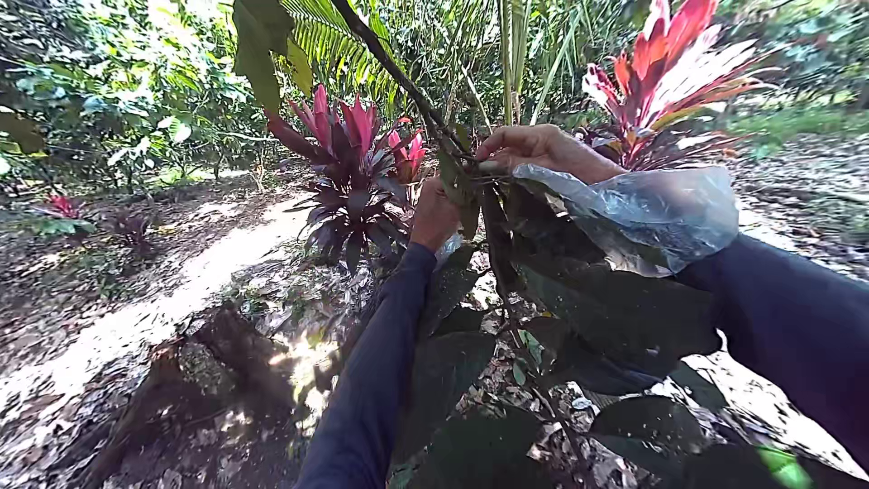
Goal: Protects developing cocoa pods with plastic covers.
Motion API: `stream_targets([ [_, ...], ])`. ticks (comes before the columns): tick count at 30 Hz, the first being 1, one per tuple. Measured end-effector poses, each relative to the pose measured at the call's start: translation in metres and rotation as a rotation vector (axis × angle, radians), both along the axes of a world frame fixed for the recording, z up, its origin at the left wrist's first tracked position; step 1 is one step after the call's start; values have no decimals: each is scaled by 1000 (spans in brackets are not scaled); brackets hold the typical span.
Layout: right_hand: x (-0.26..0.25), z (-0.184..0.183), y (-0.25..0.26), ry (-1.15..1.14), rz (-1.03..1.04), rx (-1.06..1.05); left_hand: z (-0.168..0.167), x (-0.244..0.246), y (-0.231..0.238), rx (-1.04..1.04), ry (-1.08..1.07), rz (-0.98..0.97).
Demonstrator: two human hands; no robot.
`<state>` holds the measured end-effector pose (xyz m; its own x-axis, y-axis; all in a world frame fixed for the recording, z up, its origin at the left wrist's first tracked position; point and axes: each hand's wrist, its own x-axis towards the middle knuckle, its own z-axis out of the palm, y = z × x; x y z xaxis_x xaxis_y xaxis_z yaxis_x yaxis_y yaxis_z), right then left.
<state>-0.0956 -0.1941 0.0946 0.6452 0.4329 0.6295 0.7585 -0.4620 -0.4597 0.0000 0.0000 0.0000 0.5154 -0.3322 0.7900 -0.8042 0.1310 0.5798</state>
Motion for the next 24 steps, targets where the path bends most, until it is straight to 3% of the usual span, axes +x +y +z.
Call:
stream_targets([
  [2,-1,0,-4,-4,35,11,-10,-8,-4,13,68,32],
  [4,-3,-1,-5,-16,44,2,-13,-17,-6,-14,183,-58],
  [10,14,-10,-9,-135,129,-101,-37,-22,-27,-340,486,-570],
  [14,10,-13,-2,-172,46,-132,-31,-32,-21,-318,250,-166],
  [16,5,-10,3,-171,4,-155,-32,-30,-12,-316,138,-63],
  [22,30,-24,1,-230,182,-97,-42,-37,-22,-481,515,-385],
  [23,20,-24,8,-166,138,-72,-46,-35,-27,-483,534,-380],
  [24,-3,-17,22,0,-30,-44,-50,-32,-31,-462,562,-347],
])
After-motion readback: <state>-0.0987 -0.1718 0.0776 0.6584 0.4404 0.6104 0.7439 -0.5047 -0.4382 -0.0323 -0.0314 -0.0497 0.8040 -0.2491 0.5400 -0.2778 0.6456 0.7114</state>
